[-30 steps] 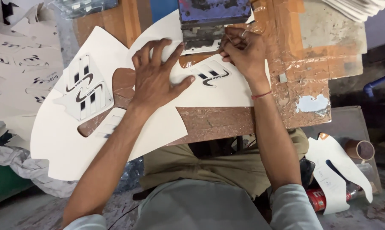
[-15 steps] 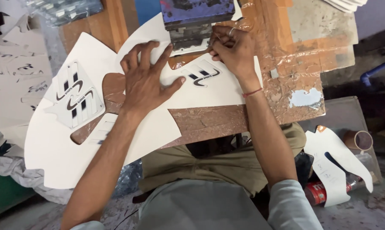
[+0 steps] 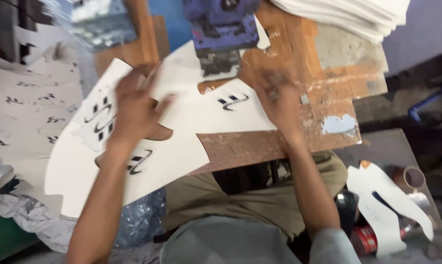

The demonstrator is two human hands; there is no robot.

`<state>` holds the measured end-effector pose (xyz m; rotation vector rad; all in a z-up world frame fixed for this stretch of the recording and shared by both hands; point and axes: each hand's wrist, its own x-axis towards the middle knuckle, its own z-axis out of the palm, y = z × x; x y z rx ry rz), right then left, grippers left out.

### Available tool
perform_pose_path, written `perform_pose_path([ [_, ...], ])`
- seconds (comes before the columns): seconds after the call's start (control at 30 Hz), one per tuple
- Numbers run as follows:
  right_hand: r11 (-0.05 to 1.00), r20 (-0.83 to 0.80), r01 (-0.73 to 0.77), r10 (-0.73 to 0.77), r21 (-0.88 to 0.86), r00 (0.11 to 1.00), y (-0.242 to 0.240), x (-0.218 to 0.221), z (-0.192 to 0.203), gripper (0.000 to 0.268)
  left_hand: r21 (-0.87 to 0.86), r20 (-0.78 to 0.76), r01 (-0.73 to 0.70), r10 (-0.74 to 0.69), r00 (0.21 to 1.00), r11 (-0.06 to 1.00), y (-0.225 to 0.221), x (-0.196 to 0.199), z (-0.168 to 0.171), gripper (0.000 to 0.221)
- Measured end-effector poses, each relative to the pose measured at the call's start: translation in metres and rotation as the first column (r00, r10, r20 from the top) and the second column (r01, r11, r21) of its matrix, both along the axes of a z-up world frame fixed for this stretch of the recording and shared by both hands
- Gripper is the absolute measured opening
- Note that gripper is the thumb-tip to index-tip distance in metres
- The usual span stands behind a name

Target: Stamping logos onto shoe upper components using a manual press machine.

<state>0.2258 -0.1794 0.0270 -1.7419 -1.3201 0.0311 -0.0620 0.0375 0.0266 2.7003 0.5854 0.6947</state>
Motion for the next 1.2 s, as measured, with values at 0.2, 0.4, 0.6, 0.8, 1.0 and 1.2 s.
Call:
perform_pose_path([
  [0.2, 0.959, -0.067, 0.271, -0.277, -0.087, 0.959, -0.065, -0.035, -0.008, 0.015, -0.165, -0.217, -0.551, 0.514, 0.83, 0.818, 0.049, -0.143, -0.017, 0.078],
  [0.4, 0.968, -0.037, 0.251, -0.252, -0.034, 0.967, -0.054, -0.05, 0.007, 0.01, -0.479, -0.182, -0.626, 0.628, 0.757, 0.616, -0.02, -0.166, 0.032, 0.054],
  [0.6, 0.986, -0.109, 0.111, -0.097, 0.126, 0.989, -0.058, -0.126, 0.065, 0.015, -0.676, 0.166, -0.194, 0.404, 0.9, 0.711, -0.081, -0.102, 0.075, 0.048],
  [0.8, 0.996, -0.354, -0.075, 0.086, 0.046, 0.931, 0.027, -0.127, 0.035, 0.019, -0.478, 0.149, -0.207, 0.311, 0.939, 0.853, -0.056, -0.014, 0.002, 0.03],
  [1.0, 0.948, -0.124, -0.313, 0.304, -0.063, 0.945, 0.063, -0.092, -0.009, 0.045, -0.106, -0.063, -0.272, 0.266, 0.962, 0.956, -0.032, 0.018, 0.013, 0.031],
  [1.2, 0.939, -0.193, -0.342, 0.327, -0.046, 0.925, 0.057, -0.097, -0.013, 0.044, -0.341, -0.223, 0.072, -0.155, 0.962, 0.937, -0.074, -0.047, 0.027, 0.013],
])
